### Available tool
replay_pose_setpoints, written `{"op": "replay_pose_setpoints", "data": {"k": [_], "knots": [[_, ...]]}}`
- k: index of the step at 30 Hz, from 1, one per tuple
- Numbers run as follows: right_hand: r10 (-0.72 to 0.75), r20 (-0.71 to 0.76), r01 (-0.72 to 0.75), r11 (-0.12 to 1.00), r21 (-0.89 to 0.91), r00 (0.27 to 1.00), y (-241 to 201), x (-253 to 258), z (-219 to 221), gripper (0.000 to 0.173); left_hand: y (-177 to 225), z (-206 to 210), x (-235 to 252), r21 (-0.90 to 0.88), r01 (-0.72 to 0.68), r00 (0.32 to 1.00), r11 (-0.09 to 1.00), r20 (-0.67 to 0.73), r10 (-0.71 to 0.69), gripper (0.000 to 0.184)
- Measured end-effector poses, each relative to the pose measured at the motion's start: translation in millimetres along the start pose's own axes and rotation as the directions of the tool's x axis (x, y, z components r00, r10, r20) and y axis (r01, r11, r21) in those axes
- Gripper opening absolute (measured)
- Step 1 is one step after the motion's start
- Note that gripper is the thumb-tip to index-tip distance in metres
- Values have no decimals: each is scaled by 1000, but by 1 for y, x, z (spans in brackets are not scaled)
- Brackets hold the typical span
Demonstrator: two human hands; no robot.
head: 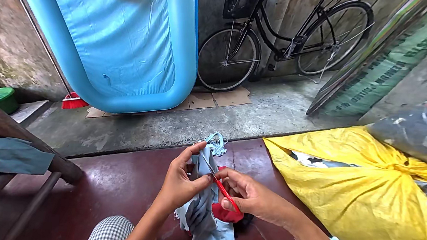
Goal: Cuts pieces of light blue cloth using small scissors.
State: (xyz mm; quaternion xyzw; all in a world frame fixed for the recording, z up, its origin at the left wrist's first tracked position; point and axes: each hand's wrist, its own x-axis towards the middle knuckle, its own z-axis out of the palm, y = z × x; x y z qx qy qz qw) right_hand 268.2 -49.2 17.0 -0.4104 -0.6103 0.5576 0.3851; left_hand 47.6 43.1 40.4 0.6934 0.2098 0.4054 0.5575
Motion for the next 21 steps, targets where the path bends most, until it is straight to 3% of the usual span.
{"op": "replay_pose_setpoints", "data": {"k": [4,13,18,21], "knots": [[-2,-58,0,1000,-21,998,3,1,-1,46,-1,-1,1,8,-6,1000,1000,14,6,79],[22,15,-23,999,42,1000,-1,-2,-2,57,-3,-1,0,-57,76,991,995,111,-70,85],[16,-59,-14,999,33,998,0,0,3,46,-5,-1,0,-83,98,991,992,94,-90,87],[23,-28,-21,998,52,999,0,-1,3,49,-5,1,0,-104,116,990,988,98,-106,90]]}}
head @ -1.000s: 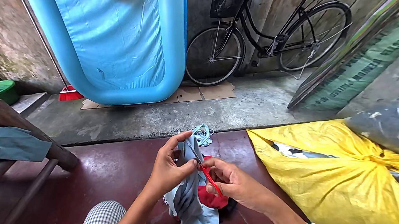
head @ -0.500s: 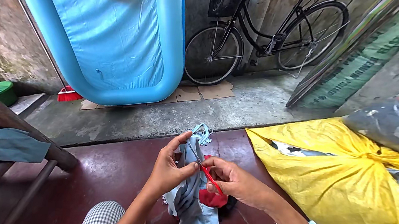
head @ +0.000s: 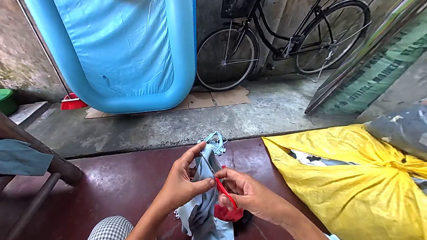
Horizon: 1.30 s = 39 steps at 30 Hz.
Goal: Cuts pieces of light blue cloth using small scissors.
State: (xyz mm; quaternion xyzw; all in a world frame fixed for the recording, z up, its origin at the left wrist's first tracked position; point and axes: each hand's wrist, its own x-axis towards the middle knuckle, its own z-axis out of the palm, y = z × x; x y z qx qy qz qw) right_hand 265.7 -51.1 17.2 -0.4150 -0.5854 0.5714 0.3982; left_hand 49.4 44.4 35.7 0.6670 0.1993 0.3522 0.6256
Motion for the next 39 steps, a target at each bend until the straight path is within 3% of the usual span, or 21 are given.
{"op": "replay_pose_setpoints", "data": {"k": [7,13,18,22,25,33,39], "knots": [[-8,4,8,999,34,1000,1,0,-1,55,-3,3,0,-75,30,1000,997,10,-30,94],[-10,-77,14,998,54,997,0,2,0,41,-6,5,-1,-111,70,998,991,15,-69,103],[-43,-146,52,997,59,988,-10,-2,0,46,-8,1,1,-81,104,994,991,27,-102,104],[-44,-410,30,999,-41,911,-17,-3,-1,49,2,-12,0,-10,93,996,996,-4,-93,96],[-53,-481,44,999,-30,875,-19,-3,-1,59,14,-15,-6,-3,66,998,998,-8,-66,87],[-77,-498,137,987,86,864,-28,-2,26,59,38,-33,5,-90,-98,977,991,-198,79,64],[-134,-393,179,981,79,910,-7,3,31,73,85,-27,22,-102,-201,967,974,-179,180,54]]}}
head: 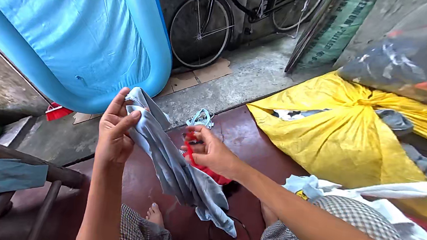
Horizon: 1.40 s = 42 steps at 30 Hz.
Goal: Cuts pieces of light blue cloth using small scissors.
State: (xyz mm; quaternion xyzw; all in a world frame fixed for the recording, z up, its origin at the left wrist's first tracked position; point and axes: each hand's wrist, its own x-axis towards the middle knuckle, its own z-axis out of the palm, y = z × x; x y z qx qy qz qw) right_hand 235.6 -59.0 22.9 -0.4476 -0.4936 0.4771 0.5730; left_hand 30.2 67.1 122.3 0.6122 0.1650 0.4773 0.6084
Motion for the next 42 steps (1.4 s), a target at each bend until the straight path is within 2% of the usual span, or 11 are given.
{"op": "replay_pose_setpoints", "data": {"k": [2,6,10,14,19,24,28,30,34,39,42], "knots": [[53,88,-47,996,-71,995,19,-2,5,79,16,5,8,55,-37,999,998,22,36,53],[190,240,-134,964,-231,952,37,-3,-3,78,50,-10,21,180,-115,993,977,-12,119,50],[240,228,-158,931,-329,944,30,-5,-17,63,61,-45,27,256,-49,987,965,-134,85,45],[126,9,-114,927,-356,992,0,0,-43,54,40,-70,22,367,117,966,923,-257,-20,55],[-105,-193,-16,841,-542,976,-28,10,-83,53,2,-92,10,453,220,935,864,-351,-54,64],[-298,-255,48,731,-681,920,-36,11,-82,55,-38,-97,-8,500,325,905,803,-411,-111,71],[-295,-186,71,682,-728,937,-31,14,-70,54,-87,-110,-29,524,428,857,736,-495,-146,74],[-281,-128,89,647,-758,951,-24,17,-65,53,-121,-120,-46,437,516,785,737,-585,-204,68],[-222,9,137,569,-811,975,-5,25,-57,52,-195,-126,-96,102,640,544,761,-760,-356,46],[-152,182,236,532,-813,971,29,30,-48,44,-258,-125,-169,-134,739,238,660,-865,-443,50],[-34,243,220,556,-802,969,42,33,-42,48,-273,-123,-198,-219,754,127,619,-876,-465,50]]}}
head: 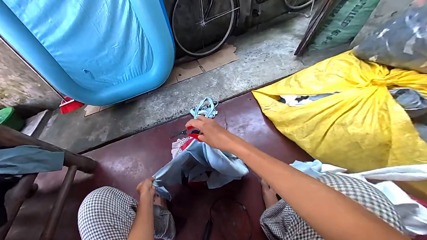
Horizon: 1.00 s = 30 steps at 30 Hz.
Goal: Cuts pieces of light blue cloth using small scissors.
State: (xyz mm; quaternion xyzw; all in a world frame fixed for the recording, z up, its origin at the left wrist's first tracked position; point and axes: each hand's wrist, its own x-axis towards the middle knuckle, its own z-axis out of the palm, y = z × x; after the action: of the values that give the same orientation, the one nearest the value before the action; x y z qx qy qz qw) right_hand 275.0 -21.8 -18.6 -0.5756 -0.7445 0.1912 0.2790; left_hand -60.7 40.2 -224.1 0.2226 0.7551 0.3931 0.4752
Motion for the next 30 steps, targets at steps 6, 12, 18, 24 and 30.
{"op": "replay_pose_setpoints", "data": {"k": [6,12,18,24,30], "knots": [[-8,114,6,1000,13,993,-6,-3,13,47,-21,-8,-15,42,116,993,992,24,-117,45],[-45,149,46,999,-6,988,-15,-6,13,47,-3,12,-51,246,-121,940,962,340,31,72],[-103,150,96,994,50,983,-24,-9,3,44,72,67,-147,-99,-625,361,775,843,399,51],[-110,131,110,994,8,985,-25,-10,-13,56,95,91,-191,216,-684,400,697,910,111,29],[-169,43,171,985,-33,985,-33,-11,-6,48,102,81,-207,290,-452,232,844,951,-203,36]]}}
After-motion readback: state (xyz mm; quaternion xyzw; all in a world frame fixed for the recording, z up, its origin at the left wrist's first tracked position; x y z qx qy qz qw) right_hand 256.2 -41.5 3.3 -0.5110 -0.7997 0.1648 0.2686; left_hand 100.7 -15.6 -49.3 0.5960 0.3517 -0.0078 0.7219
